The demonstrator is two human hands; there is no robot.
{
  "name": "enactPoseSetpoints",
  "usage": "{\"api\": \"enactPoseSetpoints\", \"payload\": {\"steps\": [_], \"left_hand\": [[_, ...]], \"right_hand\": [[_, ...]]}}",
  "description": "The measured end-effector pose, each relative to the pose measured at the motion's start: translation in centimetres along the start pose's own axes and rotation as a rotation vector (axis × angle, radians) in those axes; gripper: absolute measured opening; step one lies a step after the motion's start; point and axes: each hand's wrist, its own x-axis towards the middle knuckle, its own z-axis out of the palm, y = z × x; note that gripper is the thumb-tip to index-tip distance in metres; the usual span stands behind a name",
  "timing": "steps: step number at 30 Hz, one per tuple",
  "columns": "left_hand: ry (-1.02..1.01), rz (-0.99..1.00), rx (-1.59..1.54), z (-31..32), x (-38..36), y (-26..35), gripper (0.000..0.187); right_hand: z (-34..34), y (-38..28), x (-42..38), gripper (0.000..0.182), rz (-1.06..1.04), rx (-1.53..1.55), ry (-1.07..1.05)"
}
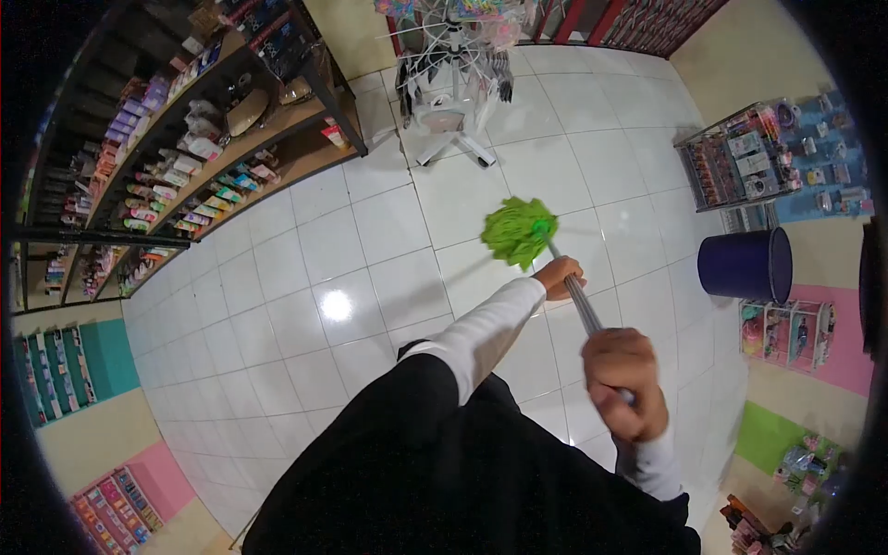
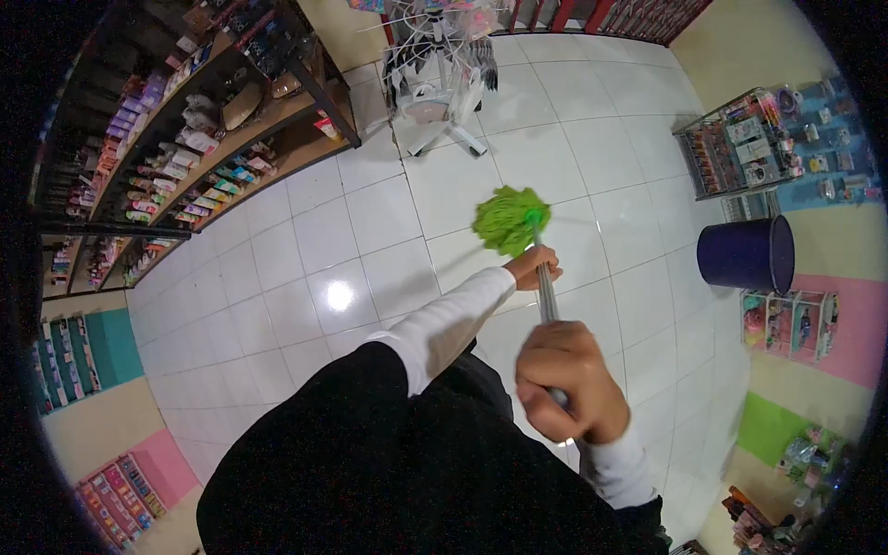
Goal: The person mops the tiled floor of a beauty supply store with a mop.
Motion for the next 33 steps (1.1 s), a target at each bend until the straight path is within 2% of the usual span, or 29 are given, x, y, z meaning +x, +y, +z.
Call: {"api": "enactPoseSetpoints", "payload": {"steps": [2,4,6,7,8,9,10,12,15,18,20,22,26,30,33], "left_hand": [[-0.048,0.006,-0.01,-0.4,-0.3,-0.8,0.035],[-0.068,-0.01,0.009,-1.0,-1.4,-0.8,0.036],[-0.062,-0.046,0.052,-2.5,-2.7,1.3,0.035],[-0.03,-0.049,0.066,-2.9,-3.4,1.7,0.033],[-0.019,-0.064,0.087,-4.1,-4.5,2.5,0.033],[-0.006,-0.079,0.109,-5.2,-5.8,3.4,0.034],[0.008,-0.093,0.133,-6.3,-7.1,4.4,0.034],[0.011,-0.21,0.216,-9.7,-10.5,6.7,0.027],[0.086,-0.306,0.283,-13.7,-17.3,7.8,0.021],[0.08,-0.331,0.246,-19.1,-25.9,7.5,0.022],[0.264,-0.19,0.225,-22.0,-31.4,8.2,0.023],[0.273,-0.28,0.283,-24.1,-35.6,8.2,0.025],[0.254,-0.387,0.334,-28.1,-40.6,11.3,0.027],[0.363,-0.483,0.379,-29.5,-46.3,10.6,0.015],[0.375,-0.562,0.55,-30.8,-51.6,8.6,0.011]], "right_hand": [[1.7,2.2,-0.2,0.013,-0.034,0.005,-0.169],[2.4,1.5,0.0,0.015,-0.046,0.027,-0.14],[2.7,0.2,-0.3,0.022,-0.043,0.093,-0.018],[2.8,-1.0,0.1,0.029,-0.018,0.125,0.059],[3.9,-1.4,0.1,0.033,-0.071,0.177,0.228],[4.0,-1.9,0.6,0.041,-0.127,0.29,0.203],[4.5,-2.8,1.1,0.049,-0.127,0.269,0.243],[4.9,-4.1,2.0,0.053,-0.058,0.379,0.153],[7.6,-3.9,3.4,0.054,-0.06,0.519,0.041],[15.2,-4.3,5.4,0.047,-0.144,0.557,0.051],[19.3,-5.5,6.9,0.038,-0.108,0.66,-0.161],[23.1,-6.5,8.0,0.03,-0.084,0.708,-0.3],[28.4,-8.2,9.5,0.029,-0.08,0.723,-0.491],[32.3,-6.9,9.1,0.029,-0.083,0.72,-0.486],[36.4,-4.6,8.3,0.026,-0.131,0.664,-0.44]]}}
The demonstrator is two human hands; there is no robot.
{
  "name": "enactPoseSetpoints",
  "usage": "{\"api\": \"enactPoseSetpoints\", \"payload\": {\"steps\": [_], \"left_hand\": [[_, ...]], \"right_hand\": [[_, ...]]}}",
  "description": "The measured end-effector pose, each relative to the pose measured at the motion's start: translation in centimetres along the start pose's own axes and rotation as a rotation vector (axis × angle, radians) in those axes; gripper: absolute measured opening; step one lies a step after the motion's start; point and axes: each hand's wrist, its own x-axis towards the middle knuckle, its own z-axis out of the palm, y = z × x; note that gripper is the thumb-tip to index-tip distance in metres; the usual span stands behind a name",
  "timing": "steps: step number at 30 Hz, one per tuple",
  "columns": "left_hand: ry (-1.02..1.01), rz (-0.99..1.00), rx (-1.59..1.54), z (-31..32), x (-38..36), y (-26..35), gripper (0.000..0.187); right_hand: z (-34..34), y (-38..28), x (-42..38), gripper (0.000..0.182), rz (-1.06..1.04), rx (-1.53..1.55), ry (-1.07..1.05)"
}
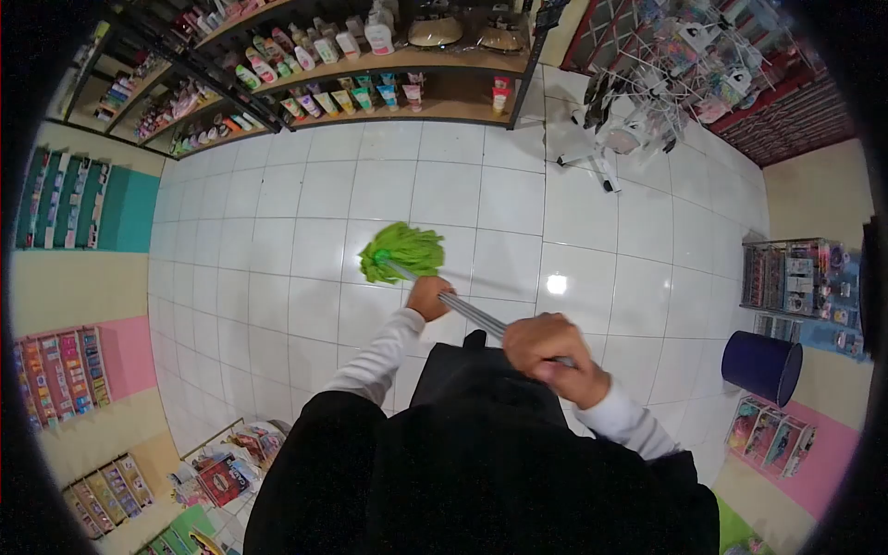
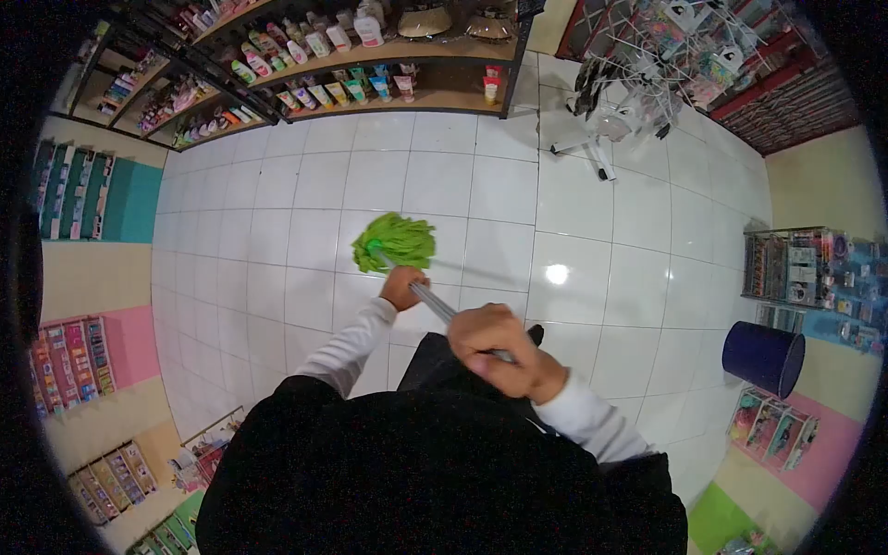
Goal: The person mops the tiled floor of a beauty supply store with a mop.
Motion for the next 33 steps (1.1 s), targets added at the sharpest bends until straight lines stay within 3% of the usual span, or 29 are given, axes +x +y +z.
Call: {"api": "enactPoseSetpoints", "payload": {"steps": [2,5,11,15,17,19,23,26,30,31,33], "left_hand": [[0.028,0.014,0.063,-1.3,-1.8,-3.4,0.019],[-0.005,-0.115,0.243,-2.2,-3.6,-7.2,0.031],[-0.105,-0.018,0.171,2.5,-3.1,-7.0,0.02],[-0.05,0.061,0.015,8.6,0.9,1.6,0.016],[0.071,0.189,-0.195,11.7,3.3,7.7,0.014],[-0.102,0.236,-0.152,15.3,5.6,12.9,0.016],[-0.152,0.39,-0.354,22.9,9.1,23.5,0.021],[-0.211,0.399,-0.484,28.1,11.1,29.9,0.019],[-0.322,0.332,-0.529,34.9,13.5,34.2,0.024],[-0.334,0.329,-0.505,36.6,14.0,34.5,0.026],[-0.305,0.375,-0.516,39.4,14.7,34.4,0.032]], "right_hand": [[1.1,3.4,0.1,0.022,-0.012,-0.048,-0.069],[3.0,7.5,-0.6,0.017,-0.016,-0.038,-0.011],[1.1,6.1,-5.8,0.015,-0.005,-0.105,0.101],[-3.2,-2.1,-8.9,0.02,0.056,-0.135,0.235],[-5.3,-6.4,-11.4,0.023,0.086,-0.201,0.276],[-6.2,-11.3,-13.4,0.018,0.096,-0.25,0.376],[-7.6,-18.9,-17.6,0.019,0.239,-0.435,0.408],[-9.0,-21.1,-20.4,0.015,0.261,-0.458,0.419],[-10.9,-20.4,-22.5,0.009,0.313,-0.718,0.267],[-12.1,-19.5,-23.3,0.011,0.381,-0.7,0.062],[-13.1,-16.6,-25.1,0.014,0.351,-0.634,-0.042]]}}
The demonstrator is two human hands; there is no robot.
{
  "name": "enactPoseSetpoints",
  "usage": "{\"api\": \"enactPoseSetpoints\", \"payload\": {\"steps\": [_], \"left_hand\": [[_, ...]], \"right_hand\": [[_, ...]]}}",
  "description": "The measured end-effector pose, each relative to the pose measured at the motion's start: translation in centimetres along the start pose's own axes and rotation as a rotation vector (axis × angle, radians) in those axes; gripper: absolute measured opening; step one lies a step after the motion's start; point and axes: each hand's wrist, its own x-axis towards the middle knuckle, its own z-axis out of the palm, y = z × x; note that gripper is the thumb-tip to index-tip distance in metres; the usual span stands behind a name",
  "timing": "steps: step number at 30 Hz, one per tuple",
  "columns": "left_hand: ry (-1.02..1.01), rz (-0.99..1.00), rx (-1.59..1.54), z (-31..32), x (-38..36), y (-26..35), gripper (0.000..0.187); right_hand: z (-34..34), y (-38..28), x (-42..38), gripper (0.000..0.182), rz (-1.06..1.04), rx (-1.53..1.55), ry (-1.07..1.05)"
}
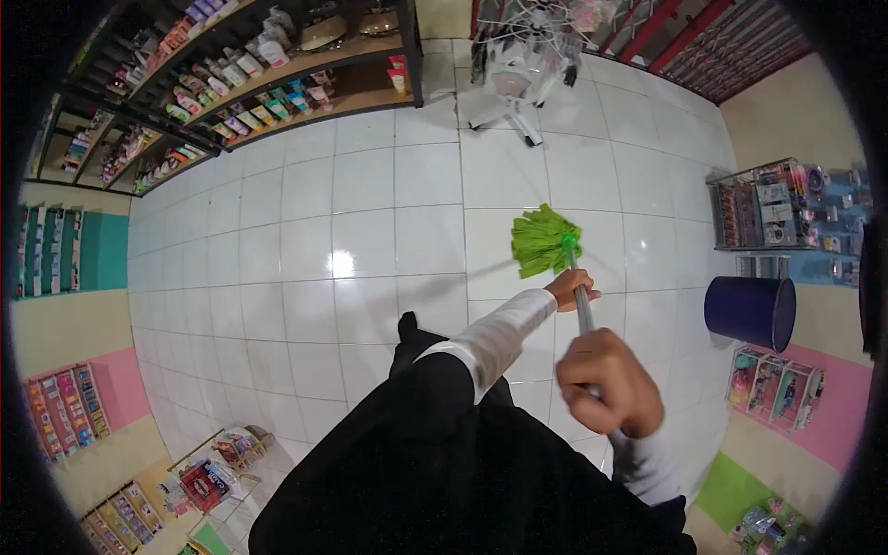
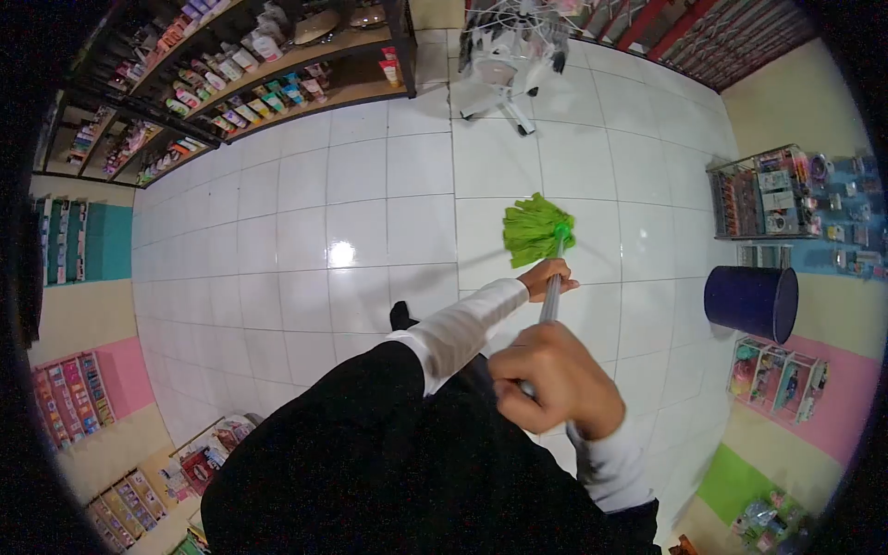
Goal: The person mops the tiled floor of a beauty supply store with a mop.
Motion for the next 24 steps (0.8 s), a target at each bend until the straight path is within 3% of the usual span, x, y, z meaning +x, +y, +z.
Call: {"api": "enactPoseSetpoints", "payload": {"steps": [3,7,13,18,19,21,22,24], "left_hand": [[0.062,0.136,-0.077,2.0,0.9,-1.0,0.04],[-0.111,0.054,0.027,1.1,1.4,2.0,0.041],[-0.043,-0.111,0.152,-4.9,-4.1,8.1,0.044],[-0.027,-0.255,0.309,-12.6,-14.7,6.9,0.015],[0.007,-0.181,0.299,-14.7,-17.7,6.1,0.03],[0.049,-0.096,0.334,-18.7,-24.1,3.4,0.016],[0.069,-0.185,0.339,-20.8,-26.8,3.2,0.017],[0.247,-0.176,0.315,-24.2,-31.4,3.1,0.018]], "right_hand": [[0.9,1.8,-1.7,0.018,0.009,-0.007,0.008],[-1.3,0.0,-3.9,0.019,-0.036,0.117,0.139],[-1.9,-2.6,-4.0,0.031,-0.292,0.546,0.385],[2.3,-3.5,-0.1,0.036,-0.257,0.648,0.38],[4.2,-3.4,1.2,0.035,-0.24,0.677,0.331],[7.8,-3.5,4.4,0.033,-0.233,0.718,0.173],[9.5,-3.8,6.3,0.031,-0.244,0.727,0.065],[13.2,-4.2,9.9,0.025,-0.323,0.68,-0.046]]}}
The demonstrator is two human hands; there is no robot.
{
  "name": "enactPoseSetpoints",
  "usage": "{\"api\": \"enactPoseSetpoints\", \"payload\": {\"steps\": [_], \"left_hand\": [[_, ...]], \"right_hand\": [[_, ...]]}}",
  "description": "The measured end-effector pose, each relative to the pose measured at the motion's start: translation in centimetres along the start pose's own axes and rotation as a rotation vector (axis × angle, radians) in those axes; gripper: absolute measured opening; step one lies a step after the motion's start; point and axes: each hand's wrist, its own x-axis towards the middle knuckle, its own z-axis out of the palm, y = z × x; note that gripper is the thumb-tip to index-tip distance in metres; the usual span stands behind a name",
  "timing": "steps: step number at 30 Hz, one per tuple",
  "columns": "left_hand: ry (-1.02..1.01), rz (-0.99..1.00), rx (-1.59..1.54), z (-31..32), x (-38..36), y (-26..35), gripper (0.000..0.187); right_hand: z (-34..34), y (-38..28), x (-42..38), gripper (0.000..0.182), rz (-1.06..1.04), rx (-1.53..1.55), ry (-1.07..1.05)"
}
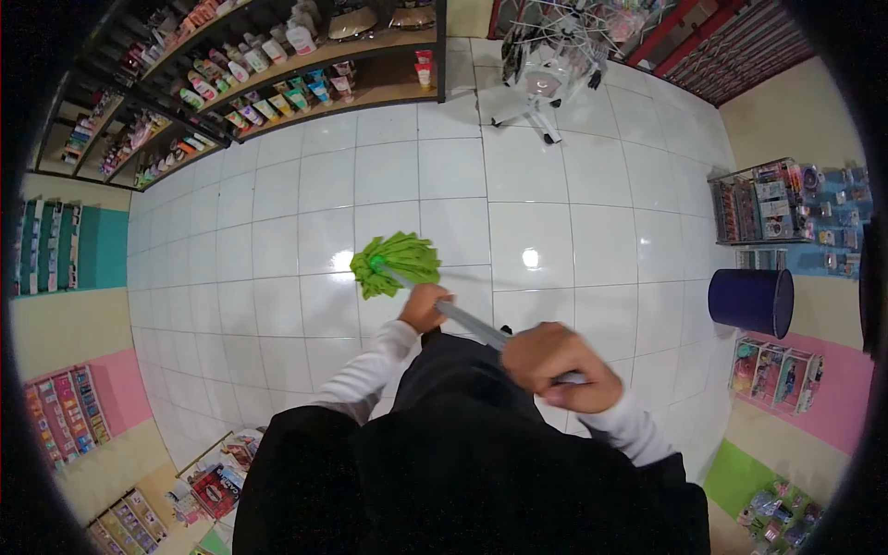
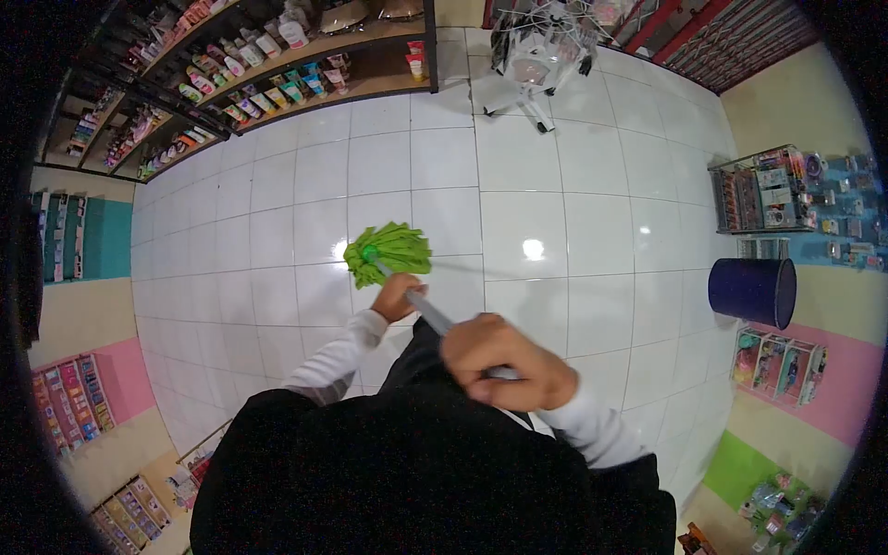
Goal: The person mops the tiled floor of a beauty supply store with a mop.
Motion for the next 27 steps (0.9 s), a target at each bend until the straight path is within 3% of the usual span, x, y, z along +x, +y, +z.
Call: {"api": "enactPoseSetpoints", "payload": {"steps": [3,7,9,12,13,14,16,19,20,22,23,24,26,27], "left_hand": [[0.017,-0.112,0.122,-6.5,-4.5,-3.5,0.029],[-0.018,-0.253,0.25,-10.0,-8.3,-7.5,0.03],[-0.012,-0.327,0.346,-10.5,-9.9,-9.8,0.03],[-0.178,-0.404,0.535,-10.0,-11.6,-12.9,0.026],[-0.239,-0.4,0.586,-9.3,-11.7,-13.0,0.023],[-0.158,-0.269,0.555,-8.4,-11.6,-13.0,0.022],[0.003,-0.017,0.482,-5.4,-11.4,-12.4,0.025],[-0.024,-0.105,0.25,0.1,-7.8,-7.7,0.025],[-0.012,0.048,0.199,2.1,-6.2,-6.4,0.026],[-0.081,0.003,0.175,7.0,-3.1,-2.7,0.018],[-0.119,-0.013,0.193,9.4,-1.2,0.0,0.025],[-0.108,-0.015,0.098,11.5,0.6,3.1,0.035],[-0.12,0.091,0.056,15.9,3.5,8.2,0.029],[-0.114,0.136,-0.032,18.3,4.7,10.1,0.03]], "right_hand": [[4.0,4.8,4.7,0.02,-0.047,-0.022,-0.07],[6.4,9.7,5.8,0.017,-0.062,-0.086,-0.065],[7.4,12.9,5.1,0.015,-0.062,-0.128,0.018],[8.5,15.3,2.6,0.013,-0.046,-0.143,0.125],[8.6,15.3,1.6,0.013,-0.046,-0.151,0.159],[8.4,15.1,0.5,0.012,-0.043,-0.157,0.191],[7.5,12.6,-1.3,0.014,-0.01,-0.171,0.217],[5.1,7.6,-4.3,0.019,-0.012,-0.175,0.272],[4.0,5.4,-5.6,0.02,-0.004,-0.162,0.287],[2.5,0.4,-8.1,0.022,0.032,-0.198,0.399],[1.7,-2.5,-9.1,0.021,0.048,-0.214,0.402],[2.2,-4.6,-10.3,0.019,0.036,-0.197,0.573],[1.1,-8.7,-12.7,0.021,0.085,-0.3,0.495],[1.3,-10.0,-13.2,0.021,0.037,-0.319,0.553]]}}
